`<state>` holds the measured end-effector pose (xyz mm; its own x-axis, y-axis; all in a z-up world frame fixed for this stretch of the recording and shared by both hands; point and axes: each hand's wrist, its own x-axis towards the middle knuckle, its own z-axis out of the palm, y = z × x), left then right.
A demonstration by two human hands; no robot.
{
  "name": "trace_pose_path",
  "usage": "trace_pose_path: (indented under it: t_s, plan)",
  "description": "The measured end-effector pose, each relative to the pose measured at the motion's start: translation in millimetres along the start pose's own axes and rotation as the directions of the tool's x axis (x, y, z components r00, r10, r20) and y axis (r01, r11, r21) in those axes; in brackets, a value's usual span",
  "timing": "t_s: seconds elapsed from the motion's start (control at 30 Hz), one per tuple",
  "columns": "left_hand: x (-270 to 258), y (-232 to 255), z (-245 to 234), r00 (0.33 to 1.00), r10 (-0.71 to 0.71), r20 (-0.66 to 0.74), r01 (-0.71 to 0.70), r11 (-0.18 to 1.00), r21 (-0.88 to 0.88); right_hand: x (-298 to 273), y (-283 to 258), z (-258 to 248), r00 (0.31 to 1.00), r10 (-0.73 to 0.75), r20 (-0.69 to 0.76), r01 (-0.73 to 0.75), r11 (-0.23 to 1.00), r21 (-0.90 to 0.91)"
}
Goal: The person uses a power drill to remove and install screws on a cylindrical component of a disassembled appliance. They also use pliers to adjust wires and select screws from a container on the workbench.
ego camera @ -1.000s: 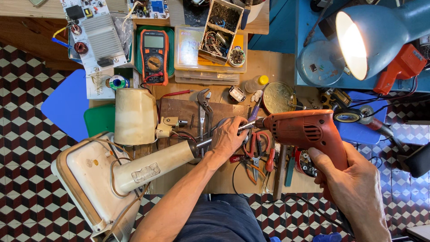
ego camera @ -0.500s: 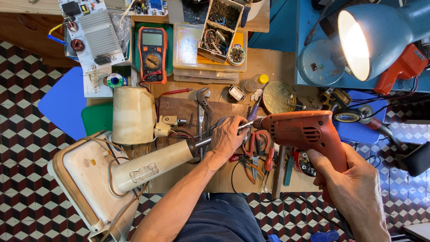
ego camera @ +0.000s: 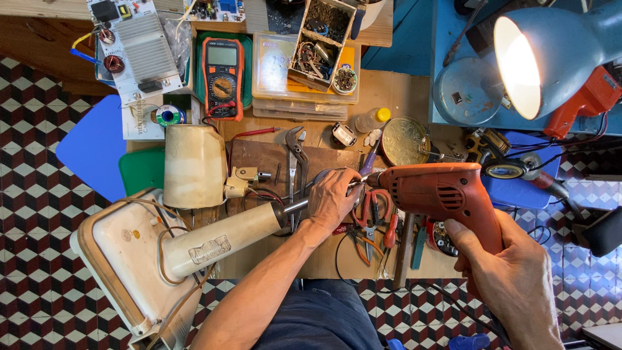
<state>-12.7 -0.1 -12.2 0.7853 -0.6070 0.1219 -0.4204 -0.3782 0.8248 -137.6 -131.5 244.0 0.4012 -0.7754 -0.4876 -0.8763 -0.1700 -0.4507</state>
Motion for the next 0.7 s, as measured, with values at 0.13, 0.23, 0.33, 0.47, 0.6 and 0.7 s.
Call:
trace_pose_path:
  t_s: [0.13, 0.23, 0.33, 0.47, 0.6, 0.7]
  plan:
    - [0.1, 0.8, 2.6, 0.999, 0.002, -0.041, -0.003, 1.0, -0.005, -2.4, -5.8, -0.4, 0.997, 0.069, -0.016, -0.069, 0.998, 0.006]
    - [0.7, -0.3, 5.1, 0.997, 0.031, -0.065, -0.031, 1.0, 0.004, -1.5, -3.8, -0.9, 0.999, 0.048, -0.015, -0.048, 0.999, -0.008]
    - [2.1, -1.0, 7.5, 1.0, -0.017, -0.022, 0.017, 1.0, 0.0, 1.6, 3.9, -0.7, 1.0, -0.005, -0.013, 0.005, 1.0, -0.02]
    - [1.0, 0.0, 6.8, 0.999, -0.045, 0.009, 0.045, 0.999, -0.019, 3.8, 13.0, 0.1, 0.999, -0.033, -0.005, 0.033, 0.999, -0.027]
    - [-0.8, 2.9, 1.1, 0.996, 0.041, -0.073, -0.04, 0.999, 0.012, 2.9, 12.4, 1.0, 0.999, -0.044, -0.006, 0.044, 0.998, -0.035]
    - [-1.3, 4.8, -3.1, 0.995, 0.054, -0.084, -0.055, 0.998, -0.002, 1.6, 7.9, 1.5, 1.0, -0.017, -0.011, 0.016, 0.997, -0.074]
